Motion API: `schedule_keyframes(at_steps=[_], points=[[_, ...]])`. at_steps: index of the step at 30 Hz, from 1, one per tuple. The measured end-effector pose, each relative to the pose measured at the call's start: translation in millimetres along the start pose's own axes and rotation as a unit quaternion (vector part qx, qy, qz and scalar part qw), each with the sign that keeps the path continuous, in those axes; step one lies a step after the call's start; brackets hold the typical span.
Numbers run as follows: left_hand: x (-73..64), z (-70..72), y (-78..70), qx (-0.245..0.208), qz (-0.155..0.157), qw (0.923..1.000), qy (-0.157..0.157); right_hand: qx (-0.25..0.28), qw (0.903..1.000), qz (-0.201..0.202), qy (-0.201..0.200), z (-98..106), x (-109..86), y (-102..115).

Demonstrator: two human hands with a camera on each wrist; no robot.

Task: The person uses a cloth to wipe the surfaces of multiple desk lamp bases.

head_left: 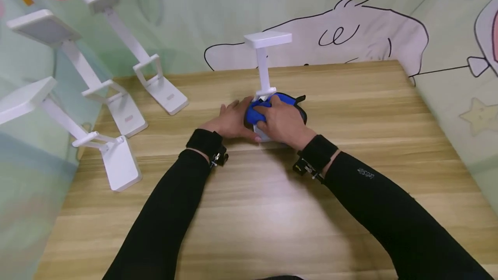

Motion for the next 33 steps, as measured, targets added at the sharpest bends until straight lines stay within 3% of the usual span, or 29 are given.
schedule_keyframes(at_steps=[4,11,15,19,25,29,33], points=[[3.0,3.2,-2.2,0.003,0.003,1.0000,0.000,0.006,0.9991,-0.031,0.027,5.6,4.9,-14.2],[11.4,22.7,-9.7,0.019,-0.006,0.9997,-0.017,-0.013,0.9995,-0.021,0.021,30.5,6.0,-40.6],[11.2,34.6,-9.8,0.021,0.003,0.9996,-0.019,-0.018,0.9995,0.004,0.026,42.2,10.4,-35.2],[9.4,39.1,-6.8,0.028,0.007,0.9995,-0.012,-0.020,0.9989,0.039,0.015,41.0,15.7,-18.1],[7.3,30.7,-1.4,0.014,0.009,0.9999,0.004,-0.019,0.9987,0.042,0.022,24.1,24.8,-0.6],[4.5,18.1,-1.9,0.012,0.008,0.9999,0.003,-0.009,0.9984,-0.007,0.056,15.8,20.4,-10.4],[0.9,4.3,-5.0,0.020,0.012,0.9997,-0.002,0.001,0.9942,-0.059,0.091,14.2,3.8,-31.5]])
Point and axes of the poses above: each hand's wrist, its own x-axis towards the middle knuckle, its own z-axis out of the back of the hand, y = z × x, the point moved 4 cm from there along x, towards the middle knuckle, and after that the axes turned 2 degrees about -z, right-handed, at the moved point
